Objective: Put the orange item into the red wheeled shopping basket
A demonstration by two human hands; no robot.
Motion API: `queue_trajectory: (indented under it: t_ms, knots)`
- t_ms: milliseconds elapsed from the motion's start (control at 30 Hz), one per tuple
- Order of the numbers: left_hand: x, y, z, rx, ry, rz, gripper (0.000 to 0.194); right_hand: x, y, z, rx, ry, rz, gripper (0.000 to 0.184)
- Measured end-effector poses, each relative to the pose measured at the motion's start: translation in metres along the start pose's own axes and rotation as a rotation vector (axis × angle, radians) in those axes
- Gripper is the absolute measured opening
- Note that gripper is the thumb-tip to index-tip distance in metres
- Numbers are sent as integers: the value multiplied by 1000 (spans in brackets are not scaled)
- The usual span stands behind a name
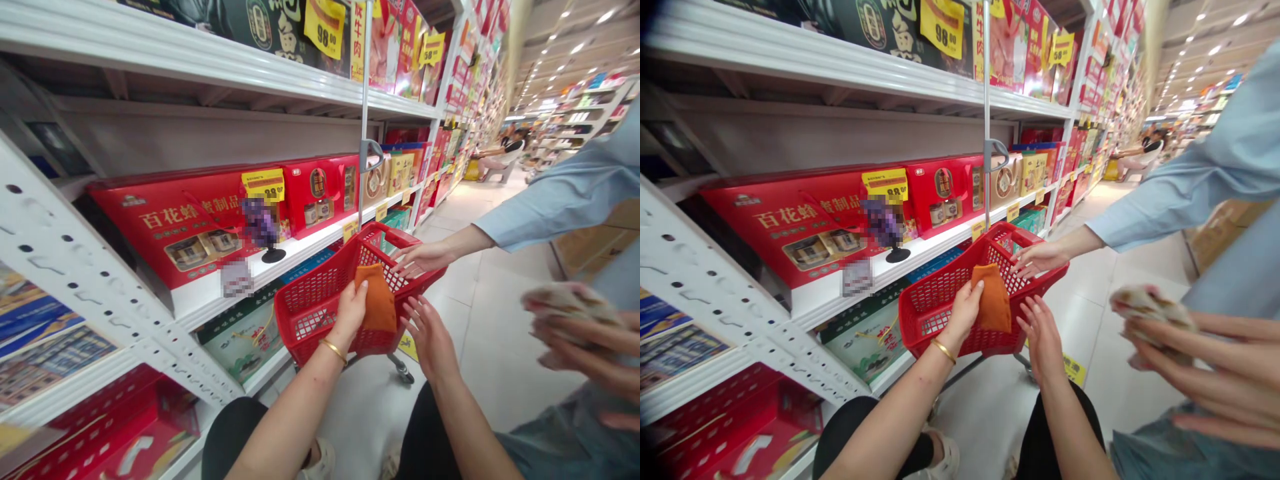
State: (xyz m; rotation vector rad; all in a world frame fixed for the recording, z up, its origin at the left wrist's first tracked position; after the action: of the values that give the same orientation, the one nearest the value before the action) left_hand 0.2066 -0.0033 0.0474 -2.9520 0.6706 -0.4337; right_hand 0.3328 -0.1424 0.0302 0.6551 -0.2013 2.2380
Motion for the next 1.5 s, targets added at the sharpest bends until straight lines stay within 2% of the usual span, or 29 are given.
queue_trajectory:
  t_ms: [100, 200, 267, 333, 400, 500, 600, 667, 733, 833, 867, 933, 1000, 1067, 1133, 1200, 1300, 1433, 1500]
  knots:
    - [-14, 15, -12, -36, 14, 56, 50, 18, 7, -19, 129, 68, 188, 64]
    - [-20, 28, -21, -33, -33, 119, 50, 39, 18, -31, 273, 54, 382, 67]
    - [-21, 35, -23, -41, -32, 166, 50, 51, 23, -37, 372, 38, 425, 64]
    - [-26, 41, -22, -46, -70, 174, 50, 58, 26, -42, 436, 32, 385, 56]
    - [-39, 45, -21, -21, -200, 108, 46, 61, 25, -44, 434, 7, 319, 51]
    - [-79, 50, -25, 96, -547, -124, 32, 57, 17, -45, 357, -32, 209, 48]
    - [-123, 52, -27, 246, -902, -271, 27, 50, 8, -45, 258, 3, 126, 48]
    - [-147, 52, -21, 335, -1052, -299, 32, 50, 5, -46, 205, 14, 107, 50]
    - [-163, 50, -7, 356, -1146, -279, 37, 55, 4, -51, 218, -10, 113, 52]
    - [-177, 47, 19, 274, -1238, -267, 46, 62, 2, -58, 296, -27, 124, 54]
    - [-180, 46, 26, 237, -1256, -269, 51, 63, 0, -58, 277, -5, 109, 54]
    - [-183, 44, 36, 184, -1275, -267, 58, 61, -6, -53, 110, 133, 59, 53]
    - [-183, 42, 39, 157, -1286, -248, 62, 60, -11, -45, -205, 405, 47, 47]
    - [-184, 41, 40, 145, -1297, -227, 65, 66, -11, -44, -535, 749, 166, 39]
    - [-184, 41, 39, 144, -1300, -226, 66, 73, -8, -57, -762, 1057, 348, 46]
    - [-184, 42, 38, 151, -1293, -237, 67, 77, -5, -78, -864, 1282, 474, 58]
    - [-184, 44, 39, 163, -1285, -237, 67, 78, -1, -103, -924, 1450, 522, 64]
    - [-182, 44, 39, 145, -1338, -211, 69, 82, -3, -108, -949, 1500, 562, 87]
    - [-180, 43, 39, 115, -1391, -203, 70, 86, -7, -105, -954, 1515, 621, 88]
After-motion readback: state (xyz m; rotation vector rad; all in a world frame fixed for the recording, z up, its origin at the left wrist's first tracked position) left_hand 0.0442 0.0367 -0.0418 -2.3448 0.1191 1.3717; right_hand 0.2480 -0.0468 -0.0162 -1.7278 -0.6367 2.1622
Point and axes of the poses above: each hand's wrist, its own y-axis away from the middle knuckle, its own x-axis out of the palm, z = x × y, the point moved 3 cm from there along -y, towards the middle knuckle, and after that the axes turned 2 degrees about -x, right-handed, at the moved point
